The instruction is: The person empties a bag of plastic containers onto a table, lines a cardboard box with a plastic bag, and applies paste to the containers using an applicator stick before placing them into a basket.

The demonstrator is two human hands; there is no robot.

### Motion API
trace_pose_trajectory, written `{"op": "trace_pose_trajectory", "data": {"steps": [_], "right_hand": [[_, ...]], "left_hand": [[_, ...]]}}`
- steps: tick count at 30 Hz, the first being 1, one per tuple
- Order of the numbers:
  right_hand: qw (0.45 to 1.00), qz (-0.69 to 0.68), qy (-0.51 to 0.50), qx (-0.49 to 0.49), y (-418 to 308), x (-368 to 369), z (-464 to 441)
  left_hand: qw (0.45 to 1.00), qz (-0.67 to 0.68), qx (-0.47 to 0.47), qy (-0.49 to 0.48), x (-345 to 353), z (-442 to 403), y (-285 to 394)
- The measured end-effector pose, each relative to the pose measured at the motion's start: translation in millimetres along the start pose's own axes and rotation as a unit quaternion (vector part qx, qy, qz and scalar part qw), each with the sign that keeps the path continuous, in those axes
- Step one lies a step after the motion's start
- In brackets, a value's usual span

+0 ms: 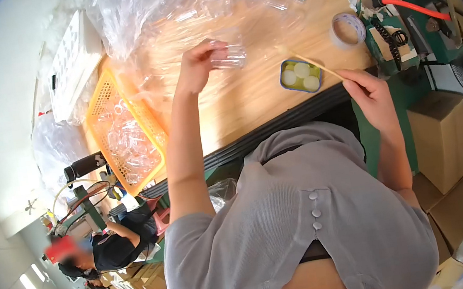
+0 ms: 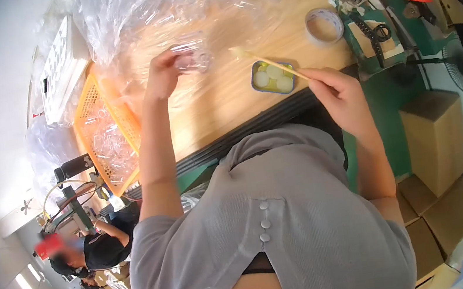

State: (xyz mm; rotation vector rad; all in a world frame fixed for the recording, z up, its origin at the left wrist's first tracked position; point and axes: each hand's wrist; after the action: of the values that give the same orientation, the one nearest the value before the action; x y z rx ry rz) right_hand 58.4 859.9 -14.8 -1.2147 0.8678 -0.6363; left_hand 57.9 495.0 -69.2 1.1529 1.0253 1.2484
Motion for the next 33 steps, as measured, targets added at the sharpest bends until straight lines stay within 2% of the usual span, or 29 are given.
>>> {"op": "trace_pose_trajectory", "data": {"steps": [1, 2, 6, 10, 13, 16, 19, 22, 26, 29, 33], "right_hand": [[0.997, 0.025, -0.015, -0.070, 3.2, 5.1, -7.2], [0.995, 0.038, -0.022, -0.090, -0.4, 9.2, -13.1], [0.980, 0.110, -0.052, -0.155, -26.4, 22.1, -31.1], [0.972, 0.103, -0.105, -0.184, -37.5, 29.6, -37.3], [0.975, 0.111, -0.068, -0.180, -39.3, 34.2, -39.9], [0.975, 0.120, -0.099, -0.160, -42.8, 34.2, -35.4], [0.976, 0.127, -0.082, -0.158, -48.0, 31.4, -30.2], [0.965, 0.127, -0.134, -0.185, -48.7, 36.6, -22.6], [0.976, 0.102, -0.107, -0.160, -48.5, 42.8, -25.1], [0.971, 0.083, -0.155, -0.161, -42.6, 39.7, -24.3], [0.980, 0.087, -0.099, -0.149, -35.8, 38.0, -31.3]], "left_hand": [[0.997, 0.069, 0.009, 0.018, 2.4, 14.4, 0.0], [0.989, 0.139, 0.019, 0.038, 3.6, 25.7, -0.8], [0.987, 0.127, 0.098, 0.001, 5.9, 54.3, -3.1], [0.993, 0.081, 0.085, 0.018, 11.4, 69.7, 7.6], [0.989, 0.088, 0.115, 0.014, 11.4, 72.6, 12.5], [0.988, 0.073, 0.135, 0.030, 11.8, 74.8, 15.6], [0.984, 0.083, 0.145, 0.061, 9.0, 76.1, 14.2], [0.982, 0.056, 0.172, 0.054, 9.9, 75.9, 16.8], [0.981, 0.027, 0.182, 0.057, 11.9, 78.0, 21.8], [0.979, 0.029, 0.185, 0.076, 10.6, 82.1, 28.6], [0.977, 0.058, 0.189, 0.083, 10.3, 87.8, 30.6]]}}
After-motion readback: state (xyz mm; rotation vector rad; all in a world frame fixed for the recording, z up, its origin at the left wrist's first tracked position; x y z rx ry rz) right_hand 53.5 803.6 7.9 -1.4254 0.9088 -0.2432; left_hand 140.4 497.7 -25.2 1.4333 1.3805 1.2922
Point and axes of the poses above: each hand's wrist, its own z-axis away from the middle knuckle, its own x-axis out of the palm, y = z × x, and after that the axes turned 7 degrees about -y, right-handed
